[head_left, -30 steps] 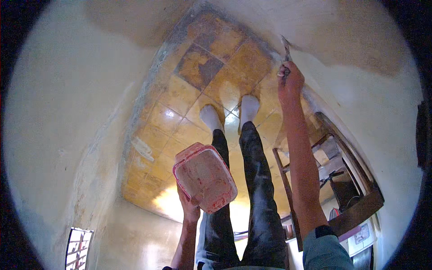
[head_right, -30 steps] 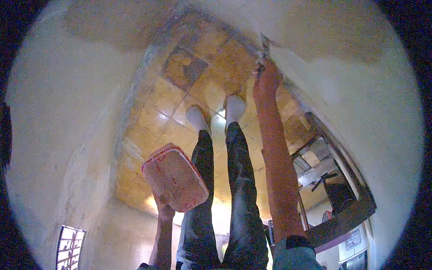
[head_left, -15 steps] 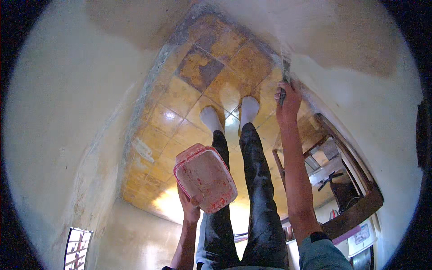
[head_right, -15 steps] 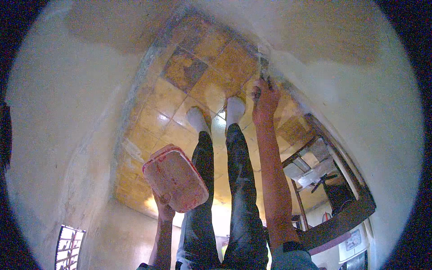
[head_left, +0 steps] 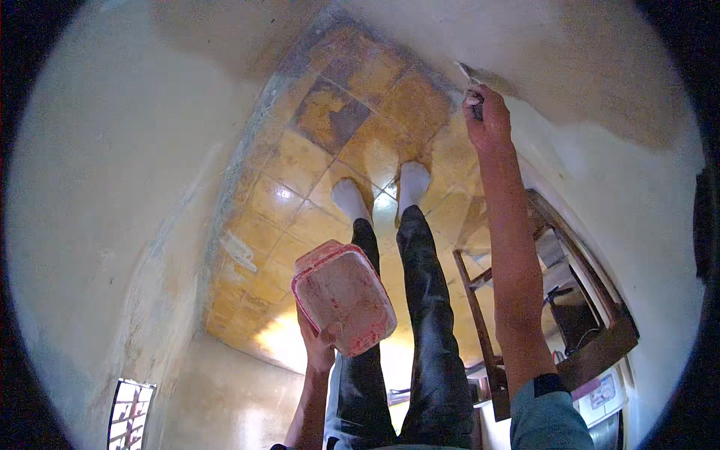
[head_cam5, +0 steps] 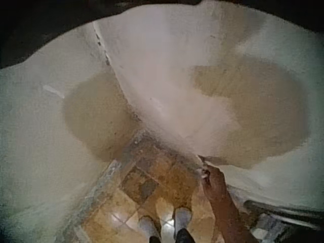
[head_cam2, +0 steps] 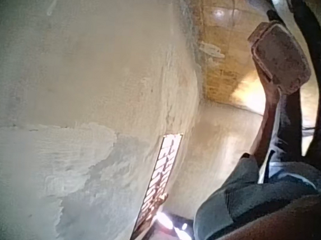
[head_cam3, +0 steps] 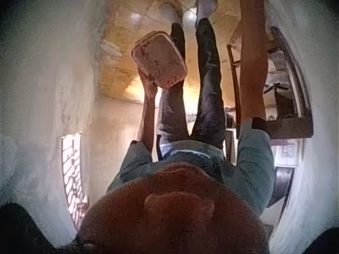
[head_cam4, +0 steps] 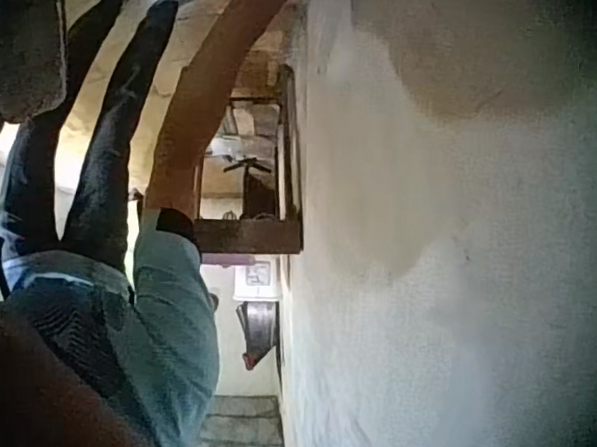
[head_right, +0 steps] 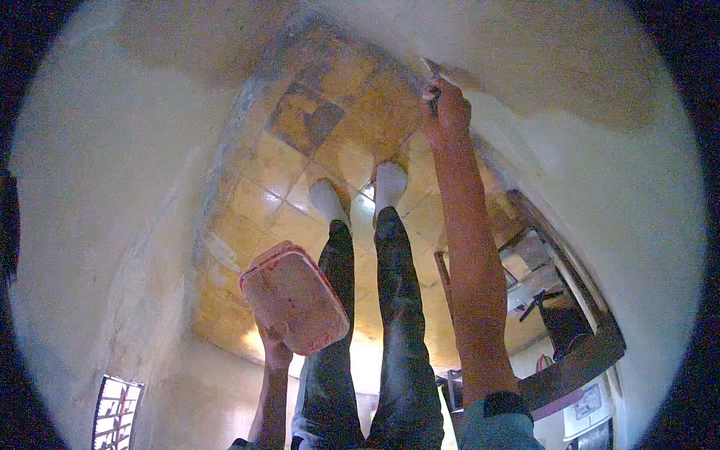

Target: The person applies plaster to a wall corner using a putty knife.

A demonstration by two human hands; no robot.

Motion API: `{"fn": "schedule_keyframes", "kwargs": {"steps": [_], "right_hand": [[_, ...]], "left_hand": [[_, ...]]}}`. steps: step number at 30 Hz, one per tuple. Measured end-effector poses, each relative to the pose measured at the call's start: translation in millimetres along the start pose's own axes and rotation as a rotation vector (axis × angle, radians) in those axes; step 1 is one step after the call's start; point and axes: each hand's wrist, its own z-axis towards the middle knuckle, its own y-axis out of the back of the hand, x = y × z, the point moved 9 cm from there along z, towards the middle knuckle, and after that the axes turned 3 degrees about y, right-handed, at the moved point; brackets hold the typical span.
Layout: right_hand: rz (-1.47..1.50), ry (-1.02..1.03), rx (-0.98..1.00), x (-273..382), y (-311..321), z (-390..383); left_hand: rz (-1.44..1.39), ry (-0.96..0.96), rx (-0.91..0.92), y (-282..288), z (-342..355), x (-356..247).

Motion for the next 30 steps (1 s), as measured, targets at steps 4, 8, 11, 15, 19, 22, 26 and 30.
{"fn": "schedule_keyframes", "kwargs": {"steps": [4, 8, 11, 15, 19, 22, 26, 30], "right_hand": [[0.07, -0.015, -0.052, 21.9, -21.7, -32.3], [0.027, 0.001, -0.127, 33.5, -11.1, -49.5], [0.033, -0.017, -0.039, 25.6, -1.6, -67.3], [0.022, -0.088, -0.025, 5.2, 6.5, -68.7], [-0.044, -0.168, -0.101, -20.3, 16.2, -37.5], [-0.005, -0.048, -0.043, -4.3, 4.2, -22.7], [-0.009, 0.024, -0.105, -4.5, -4.1, -52.1], [-0.242, 0.174, -0.048, 1.9, 1.5, -86.1]], "left_hand": [[-0.053, 0.0, 0.044, -9.1, -1.2, -4.0], [-0.087, -0.012, 0.038, -8.1, -1.9, -6.1], [-0.092, -0.023, 0.029, -3.4, 1.3, -5.6], [-0.074, -0.003, 0.026, -4.3, 0.1, -6.8], [-0.1, -0.029, 0.038, -2.2, 2.2, -1.2], [-0.079, -0.008, 0.075, -11.6, 2.1, -4.0], [-0.092, -0.015, 0.041, -9.9, 1.1, -9.4], [-0.075, -0.008, 0.049, -6.8, 1.9, -9.0]]}}
